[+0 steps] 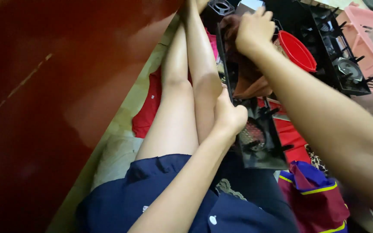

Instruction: Cleaning a plastic mesh panel from an electronic device using a toothbrush and a cloth.

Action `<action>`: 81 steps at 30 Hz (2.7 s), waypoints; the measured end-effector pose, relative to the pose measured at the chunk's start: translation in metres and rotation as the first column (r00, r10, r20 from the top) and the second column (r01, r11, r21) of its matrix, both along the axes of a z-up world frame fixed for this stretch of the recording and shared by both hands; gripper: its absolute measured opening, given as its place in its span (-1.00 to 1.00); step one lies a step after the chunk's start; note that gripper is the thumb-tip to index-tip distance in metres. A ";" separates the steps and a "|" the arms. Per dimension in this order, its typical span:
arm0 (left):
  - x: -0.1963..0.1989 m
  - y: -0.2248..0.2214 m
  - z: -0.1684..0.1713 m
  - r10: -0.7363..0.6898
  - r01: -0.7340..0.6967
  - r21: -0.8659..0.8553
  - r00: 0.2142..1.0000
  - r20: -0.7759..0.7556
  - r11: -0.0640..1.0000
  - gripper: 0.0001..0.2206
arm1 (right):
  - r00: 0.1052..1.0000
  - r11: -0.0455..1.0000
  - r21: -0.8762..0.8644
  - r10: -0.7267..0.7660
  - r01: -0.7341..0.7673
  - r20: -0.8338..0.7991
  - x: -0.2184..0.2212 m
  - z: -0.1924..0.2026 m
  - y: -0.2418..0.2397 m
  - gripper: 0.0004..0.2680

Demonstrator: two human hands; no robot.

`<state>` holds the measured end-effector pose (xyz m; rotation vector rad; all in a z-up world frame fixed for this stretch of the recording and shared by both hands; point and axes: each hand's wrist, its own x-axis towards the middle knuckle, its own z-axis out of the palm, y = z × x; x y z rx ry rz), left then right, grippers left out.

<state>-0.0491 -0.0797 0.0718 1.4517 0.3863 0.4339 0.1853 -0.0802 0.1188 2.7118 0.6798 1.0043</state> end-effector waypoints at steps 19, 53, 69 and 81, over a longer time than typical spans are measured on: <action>0.040 0.048 -0.005 0.067 -0.081 -0.218 0.995 -0.073 0.973 -0.67 | 0.659 0.711 -0.157 0.513 -0.685 -0.550 -0.124 0.039 -0.036 -0.84; 0.162 0.040 -0.067 0.041 0.018 0.262 0.976 -0.215 0.965 -0.37 | 0.748 -0.226 0.956 0.664 0.185 0.013 -0.137 -0.148 -0.265 -0.69; 0.131 0.043 -0.025 -0.065 0.116 0.223 0.973 -0.223 0.968 -0.22 | 0.610 -0.470 0.785 0.778 0.405 0.151 -0.196 -0.053 -0.197 -0.73; 0.035 0.023 0.041 -0.612 0.636 0.082 0.688 0.389 0.767 -0.82 | 0.509 -0.574 0.576 0.810 0.582 0.291 -0.200 0.002 -0.177 -0.70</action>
